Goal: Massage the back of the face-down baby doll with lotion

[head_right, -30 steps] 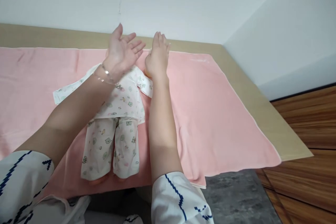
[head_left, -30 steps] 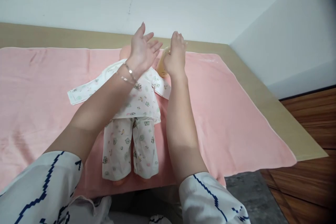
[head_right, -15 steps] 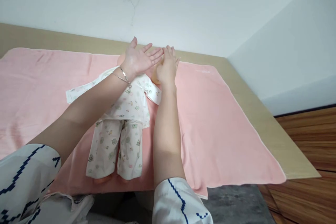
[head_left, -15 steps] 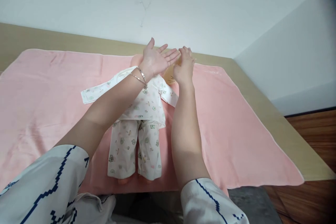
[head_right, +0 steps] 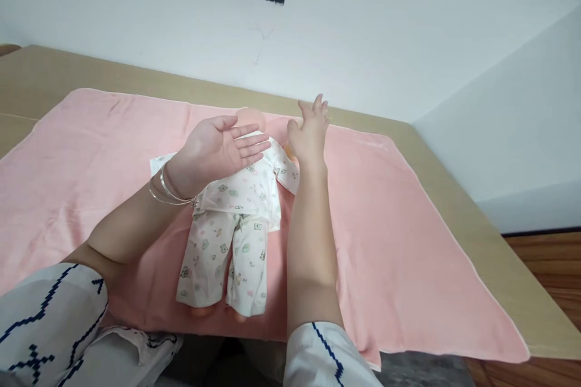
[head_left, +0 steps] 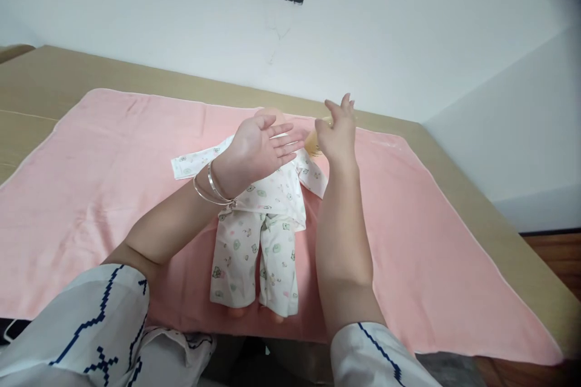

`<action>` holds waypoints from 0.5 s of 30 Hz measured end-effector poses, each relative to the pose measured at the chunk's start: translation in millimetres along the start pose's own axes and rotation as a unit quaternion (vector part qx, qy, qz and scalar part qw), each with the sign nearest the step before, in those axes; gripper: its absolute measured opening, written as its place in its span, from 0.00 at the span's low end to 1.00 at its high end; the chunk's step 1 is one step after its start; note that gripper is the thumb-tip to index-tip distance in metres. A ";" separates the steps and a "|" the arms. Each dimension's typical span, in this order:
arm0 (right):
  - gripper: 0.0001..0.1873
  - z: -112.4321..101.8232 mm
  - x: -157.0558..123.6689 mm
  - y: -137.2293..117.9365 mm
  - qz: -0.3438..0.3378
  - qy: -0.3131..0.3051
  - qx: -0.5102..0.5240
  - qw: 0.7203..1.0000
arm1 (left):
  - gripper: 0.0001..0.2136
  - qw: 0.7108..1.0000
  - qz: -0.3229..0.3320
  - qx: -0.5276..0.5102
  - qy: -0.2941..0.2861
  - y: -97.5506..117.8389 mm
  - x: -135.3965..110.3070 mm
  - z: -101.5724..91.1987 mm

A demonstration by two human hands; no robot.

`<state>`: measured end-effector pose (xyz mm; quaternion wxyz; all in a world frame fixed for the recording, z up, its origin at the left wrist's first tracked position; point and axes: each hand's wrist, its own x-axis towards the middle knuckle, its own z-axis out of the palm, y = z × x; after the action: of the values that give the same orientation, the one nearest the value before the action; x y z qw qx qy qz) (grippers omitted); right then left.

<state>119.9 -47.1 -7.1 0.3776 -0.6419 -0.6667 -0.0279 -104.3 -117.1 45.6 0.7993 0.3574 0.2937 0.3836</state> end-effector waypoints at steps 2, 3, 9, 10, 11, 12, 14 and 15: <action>0.26 -12.5 -8.7 -31.5 -0.052 0.000 0.045 0.998 | 0.23 0.999 0.028 0.020 -0.016 6.7 -11.1 3.4; 0.26 -18.9 -15.9 -51.4 -0.082 -0.004 0.061 0.995 | 0.22 0.998 0.041 0.033 -0.024 11.3 -18.8 6.4; 0.34 -47.8 -91.3 -174.6 -0.192 -0.016 0.019 0.981 | 0.36 0.992 0.086 0.081 -0.044 48.5 -81.8 24.1; 0.36 -50.5 -106.0 -188.4 -0.228 -0.031 0.015 0.973 | 0.37 0.991 0.101 0.082 -0.020 54.9 -90.8 24.6; 0.38 -52.9 -119.7 -199.4 -0.264 -0.041 0.013 0.964 | 0.37 0.990 0.117 0.083 -0.003 60.7 -98.1 24.4; 0.38 -55.0 -131.9 -207.6 -0.276 -0.069 -0.004 0.959 | 0.38 0.988 0.134 0.080 0.005 65.2 -103.2 24.0; 0.40 -59.0 -149.3 -216.9 -0.329 -0.067 0.002 0.942 | 0.39 0.984 0.159 0.083 0.001 68.1 -106.7 24.1; 0.39 -61.2 -153.9 -218.4 -0.346 -0.056 0.015 0.936 | 0.39 0.981 0.164 0.102 -0.008 65.2 -105.3 25.0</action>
<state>-59.9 -245.6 51.2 0.3158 -0.3664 -0.8681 -0.1110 -168.2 -183.1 132.4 0.6870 0.4837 0.2623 0.4746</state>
